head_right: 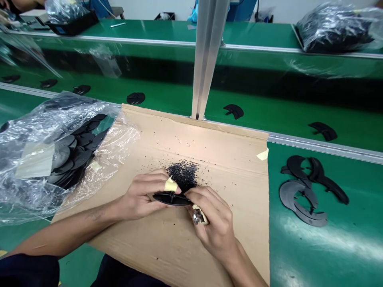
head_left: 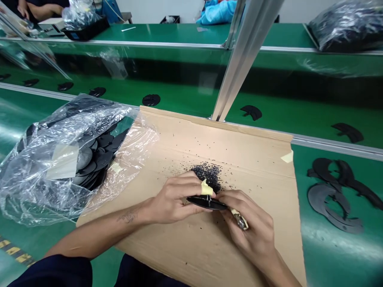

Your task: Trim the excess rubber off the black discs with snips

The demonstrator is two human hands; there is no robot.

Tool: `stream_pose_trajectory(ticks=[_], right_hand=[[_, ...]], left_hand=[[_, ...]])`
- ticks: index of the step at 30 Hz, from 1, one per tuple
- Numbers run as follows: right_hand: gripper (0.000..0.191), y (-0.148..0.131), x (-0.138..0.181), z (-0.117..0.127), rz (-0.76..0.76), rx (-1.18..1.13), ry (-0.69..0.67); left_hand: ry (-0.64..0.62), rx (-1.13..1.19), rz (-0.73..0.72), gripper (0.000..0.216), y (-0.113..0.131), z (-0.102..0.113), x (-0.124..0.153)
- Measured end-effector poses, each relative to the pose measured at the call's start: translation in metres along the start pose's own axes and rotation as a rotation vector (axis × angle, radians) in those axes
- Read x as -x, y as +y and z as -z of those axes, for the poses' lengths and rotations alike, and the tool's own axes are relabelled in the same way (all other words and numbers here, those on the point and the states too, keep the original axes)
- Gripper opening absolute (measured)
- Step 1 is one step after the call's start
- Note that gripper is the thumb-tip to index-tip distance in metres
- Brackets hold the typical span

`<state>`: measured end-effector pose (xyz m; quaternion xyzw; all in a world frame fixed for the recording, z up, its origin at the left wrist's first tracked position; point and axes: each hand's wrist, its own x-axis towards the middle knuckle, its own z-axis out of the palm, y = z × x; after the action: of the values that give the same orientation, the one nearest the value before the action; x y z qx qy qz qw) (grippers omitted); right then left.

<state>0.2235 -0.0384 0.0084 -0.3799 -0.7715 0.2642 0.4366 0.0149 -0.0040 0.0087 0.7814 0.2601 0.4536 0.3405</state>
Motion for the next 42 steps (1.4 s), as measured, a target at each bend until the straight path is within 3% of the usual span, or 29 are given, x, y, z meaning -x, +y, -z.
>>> stream_pose_trajectory(ticks=[4, 10, 21, 26, 42], right_hand=[[0.028, -0.0004, -0.001, 0.0014, 0.01, -0.014, -0.047], [0.027, 0.0004, -0.0004, 0.0044, 0.024, 0.046, -0.089], [0.025, 0.0025, -0.001, 0.006, 0.049, 0.097, -0.086], [0.027, 0.0029, -0.0013, 0.0039, 0.071, 0.115, -0.109], [0.024, 0.0078, -0.0001, -0.0001, 0.04, 0.063, -0.099]], left_hand=[[0.027, -0.006, -0.05, 0.013, 0.0021, 0.0009, -0.0009], [-0.058, -0.011, -0.087, 0.013, -0.0014, 0.0033, -0.0015], [-0.084, -0.033, -0.031, 0.026, -0.002, 0.002, 0.0], [-0.091, -0.095, -0.02, 0.014, 0.0008, 0.0038, -0.0009], [-0.022, -0.105, -0.039, 0.015, -0.0027, 0.0014, 0.0022]])
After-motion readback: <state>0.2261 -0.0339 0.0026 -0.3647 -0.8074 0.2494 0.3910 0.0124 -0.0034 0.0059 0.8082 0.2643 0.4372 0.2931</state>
